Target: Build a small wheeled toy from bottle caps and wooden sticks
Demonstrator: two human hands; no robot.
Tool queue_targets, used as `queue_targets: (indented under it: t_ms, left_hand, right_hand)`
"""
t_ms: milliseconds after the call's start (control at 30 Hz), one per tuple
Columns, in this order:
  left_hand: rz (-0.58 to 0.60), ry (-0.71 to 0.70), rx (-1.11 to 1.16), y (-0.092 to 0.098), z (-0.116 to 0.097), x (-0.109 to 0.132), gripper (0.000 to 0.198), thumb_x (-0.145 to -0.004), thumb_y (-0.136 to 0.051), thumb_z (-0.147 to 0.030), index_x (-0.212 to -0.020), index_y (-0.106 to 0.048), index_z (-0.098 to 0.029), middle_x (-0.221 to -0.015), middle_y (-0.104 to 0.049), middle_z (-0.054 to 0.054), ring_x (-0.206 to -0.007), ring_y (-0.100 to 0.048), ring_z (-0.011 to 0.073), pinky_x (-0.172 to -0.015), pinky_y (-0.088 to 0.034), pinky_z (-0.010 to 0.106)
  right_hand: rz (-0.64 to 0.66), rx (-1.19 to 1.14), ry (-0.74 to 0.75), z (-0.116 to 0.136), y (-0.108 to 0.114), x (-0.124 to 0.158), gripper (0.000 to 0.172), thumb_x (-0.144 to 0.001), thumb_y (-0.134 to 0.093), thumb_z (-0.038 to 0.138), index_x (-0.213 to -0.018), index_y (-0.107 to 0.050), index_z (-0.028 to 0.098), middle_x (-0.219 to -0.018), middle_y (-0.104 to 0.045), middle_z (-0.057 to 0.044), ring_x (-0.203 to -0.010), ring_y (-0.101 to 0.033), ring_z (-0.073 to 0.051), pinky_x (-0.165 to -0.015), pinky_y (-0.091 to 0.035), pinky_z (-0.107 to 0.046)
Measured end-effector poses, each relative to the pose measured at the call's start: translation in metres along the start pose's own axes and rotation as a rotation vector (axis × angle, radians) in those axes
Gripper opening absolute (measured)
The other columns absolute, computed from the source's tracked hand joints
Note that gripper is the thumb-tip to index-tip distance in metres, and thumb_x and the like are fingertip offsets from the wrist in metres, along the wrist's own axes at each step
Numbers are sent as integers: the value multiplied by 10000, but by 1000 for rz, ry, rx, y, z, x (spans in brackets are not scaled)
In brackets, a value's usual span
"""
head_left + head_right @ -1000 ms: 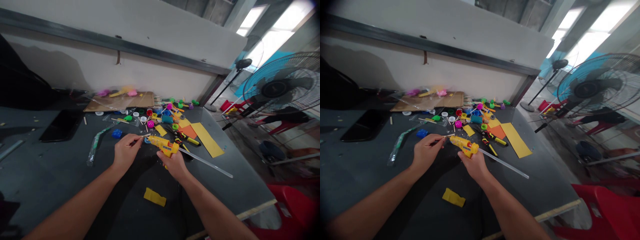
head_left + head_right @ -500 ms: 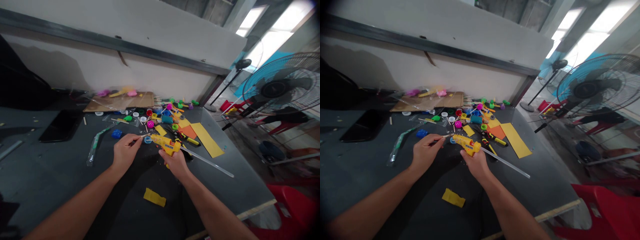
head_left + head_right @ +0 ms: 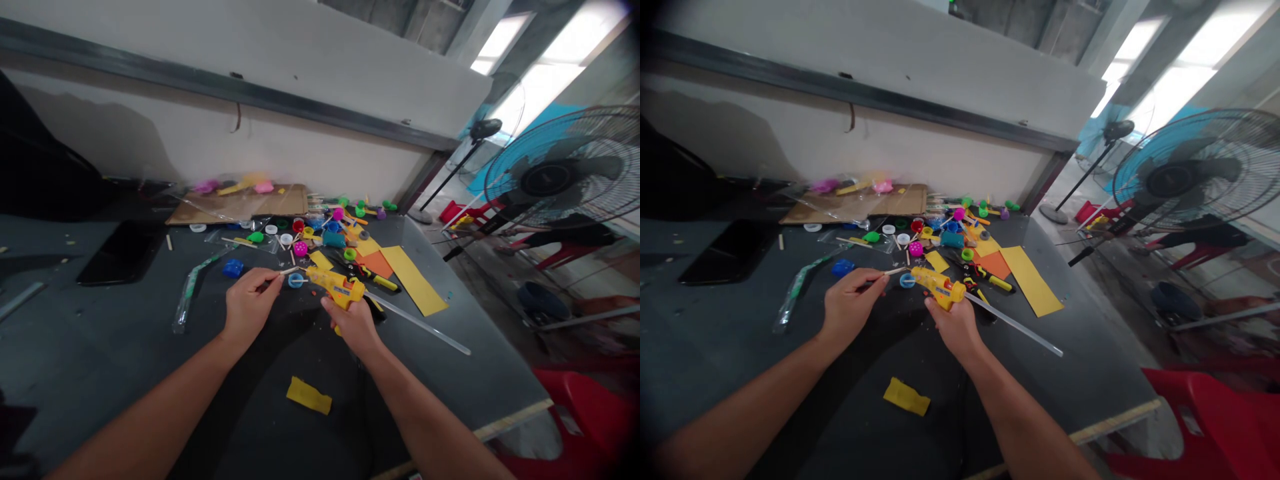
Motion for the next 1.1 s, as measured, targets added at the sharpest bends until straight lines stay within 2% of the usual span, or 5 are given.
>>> queue_targets:
  t_ms: [133,267,567,867,1100]
  left_hand:
    - [10,13,2,-1,1,0,145,-831,-587,-296,-756,-671,-205,-739,-660,-8,-659,-612,122,-602,-464,236]
    - [19,-4,24,-3,1,0,140,-832,-590,-295,-760,-669,-204,-725,-650,-9,-611,-598,112,-554,-456,228]
    - [28,-58,-10,-3,-4,0,122,-822,-593,-277,-754,-665,-205,-763,-669,4,-660,-627,127,-597,-486,238]
    - [23,-48,-6,-3,-4,1,138,-830,-587,-291,-774,-681,-207,-774,-680,9,-679,-624,128,-588,-474,236]
    - [7,-38,-10,-2,-3,0,150,-834,-588,-310,-767,-676,-208,-767,-678,7,-694,-619,132,-634,-478,248]
  right_hand:
    - [15,-41,-1,2,-4,4,259,-717,-629,395,-815,-632,156,-482,-488,48,-418,-446,-98,-401,-369,-208]
    - [37,-44,23,2,-12,7,238,-723,-630,399,-748,-619,162,-484,-484,43,-422,-439,-95,-401,-368,-207]
    - [41,31,121,2,-17,5,282,-762,-607,410,-877,-686,166,-676,-643,-33,-559,-577,-152,-473,-454,-238]
    - [17,51,101,6,-11,4,267,-748,-611,375,-894,-687,165,-629,-629,-20,-516,-559,-146,-446,-437,-232]
    - [13,55,65,1,-5,1,239,-744,-608,389,-823,-663,170,-524,-550,13,-448,-500,-125,-413,-395,-223]
Point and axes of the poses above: each hand's wrist, its own x-axis away from the middle knuckle, its own y-axis out of the back of the hand, z = x × y, the point moved 9 cm from there along -x, towards the middle knuckle
